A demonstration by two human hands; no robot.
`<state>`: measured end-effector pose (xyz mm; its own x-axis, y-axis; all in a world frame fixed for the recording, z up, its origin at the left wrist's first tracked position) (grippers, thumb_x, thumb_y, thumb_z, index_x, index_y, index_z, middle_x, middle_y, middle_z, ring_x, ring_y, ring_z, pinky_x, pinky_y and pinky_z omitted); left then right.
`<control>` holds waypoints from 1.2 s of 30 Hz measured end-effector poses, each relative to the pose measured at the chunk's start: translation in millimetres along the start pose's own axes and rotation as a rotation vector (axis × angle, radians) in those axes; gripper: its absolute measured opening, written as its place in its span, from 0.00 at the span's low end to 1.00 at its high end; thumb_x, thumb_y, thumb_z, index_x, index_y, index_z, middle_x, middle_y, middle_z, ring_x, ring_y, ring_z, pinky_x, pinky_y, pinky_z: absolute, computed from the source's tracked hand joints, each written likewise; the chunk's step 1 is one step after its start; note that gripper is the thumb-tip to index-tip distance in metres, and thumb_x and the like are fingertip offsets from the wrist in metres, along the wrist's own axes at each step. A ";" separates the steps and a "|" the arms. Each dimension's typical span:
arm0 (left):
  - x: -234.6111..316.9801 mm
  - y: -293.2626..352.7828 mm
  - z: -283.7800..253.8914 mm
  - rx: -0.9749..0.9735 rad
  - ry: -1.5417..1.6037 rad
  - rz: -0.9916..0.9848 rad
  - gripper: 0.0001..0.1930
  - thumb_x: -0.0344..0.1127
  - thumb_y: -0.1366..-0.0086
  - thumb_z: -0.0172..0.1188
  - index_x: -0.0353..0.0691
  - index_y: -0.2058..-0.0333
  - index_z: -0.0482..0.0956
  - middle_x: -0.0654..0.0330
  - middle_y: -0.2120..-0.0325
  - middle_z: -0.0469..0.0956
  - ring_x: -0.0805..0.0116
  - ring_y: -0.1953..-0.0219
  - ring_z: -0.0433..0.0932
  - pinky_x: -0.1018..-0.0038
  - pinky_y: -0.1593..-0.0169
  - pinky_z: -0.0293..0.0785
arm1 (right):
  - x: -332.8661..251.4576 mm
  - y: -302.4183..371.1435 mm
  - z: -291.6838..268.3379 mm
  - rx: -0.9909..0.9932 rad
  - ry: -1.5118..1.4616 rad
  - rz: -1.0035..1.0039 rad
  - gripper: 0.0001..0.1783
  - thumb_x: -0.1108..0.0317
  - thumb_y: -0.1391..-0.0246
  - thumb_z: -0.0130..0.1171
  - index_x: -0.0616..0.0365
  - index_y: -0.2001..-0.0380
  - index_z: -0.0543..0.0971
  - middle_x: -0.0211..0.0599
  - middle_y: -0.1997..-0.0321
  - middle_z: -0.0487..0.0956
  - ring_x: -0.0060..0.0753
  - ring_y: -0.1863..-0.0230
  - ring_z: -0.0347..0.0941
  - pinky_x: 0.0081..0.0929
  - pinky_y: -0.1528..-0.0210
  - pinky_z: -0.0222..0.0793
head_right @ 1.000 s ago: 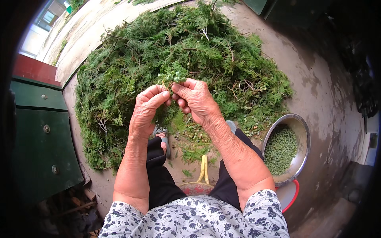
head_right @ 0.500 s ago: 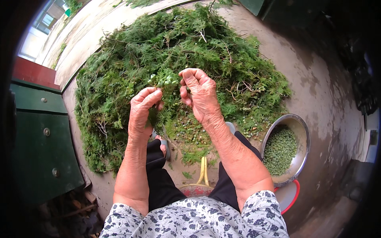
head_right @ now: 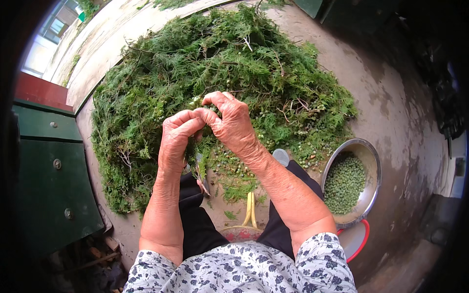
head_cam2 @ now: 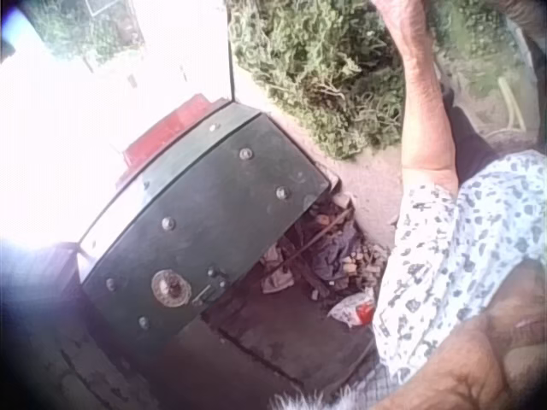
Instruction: Picking small green berries or seeds from thuja/cypress-like evergreen branches and collecting them in a metal bowl.
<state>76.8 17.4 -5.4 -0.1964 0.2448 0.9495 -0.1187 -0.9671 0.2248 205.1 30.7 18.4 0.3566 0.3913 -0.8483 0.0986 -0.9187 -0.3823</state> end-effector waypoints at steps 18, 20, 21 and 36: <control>-9.0 67.0 64.4 0.007 0.139 -0.015 0.04 0.30 0.46 0.59 0.38 0.76 0.74 0.70 0.81 0.71 0.82 0.79 0.65 0.85 0.72 0.60 | 36.9 69.2 -46.8 0.377 -0.986 0.813 0.16 0.55 0.49 0.58 0.54 0.75 0.67 0.23 0.82 0.65 0.15 0.91 0.57 0.13 0.93 0.48; -11.5 72.1 67.9 0.054 0.155 0.015 0.04 0.30 0.45 0.59 0.38 0.75 0.74 0.71 0.81 0.71 0.83 0.79 0.65 0.86 0.72 0.60 | 31.2 67.0 -51.4 0.225 -1.197 0.676 0.14 0.58 0.48 0.57 0.55 0.74 0.67 0.26 0.80 0.67 0.16 0.89 0.60 0.14 0.92 0.50; -13.0 75.0 68.2 0.074 0.158 0.014 0.03 0.30 0.45 0.59 0.38 0.75 0.74 0.71 0.81 0.70 0.82 0.79 0.65 0.85 0.73 0.60 | 29.3 71.3 -55.3 0.227 -1.200 0.676 0.14 0.58 0.48 0.57 0.55 0.74 0.67 0.26 0.80 0.67 0.16 0.89 0.60 0.14 0.92 0.50; -23.2 97.1 102.5 0.083 0.185 -0.034 0.03 0.28 0.45 0.58 0.37 0.72 0.76 0.71 0.79 0.71 0.83 0.80 0.64 0.85 0.74 0.61 | -7.0 125.3 -88.1 0.004 -1.084 0.719 0.10 0.70 0.50 0.58 0.63 0.65 0.73 0.22 0.82 0.69 0.10 0.84 0.63 0.10 0.87 0.54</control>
<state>169.6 -89.2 16.8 -0.3701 0.2789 0.8862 -0.0489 -0.9584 0.2812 296.9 -91.8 8.7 -0.5998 -0.3413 -0.7237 0.1971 -0.9396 0.2798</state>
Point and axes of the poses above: each hand's wrist, its own y-axis away from the middle knuckle, its own z-axis out of the palm, x = y × z, the point moved 6 cm from there along -y, towards the middle knuckle
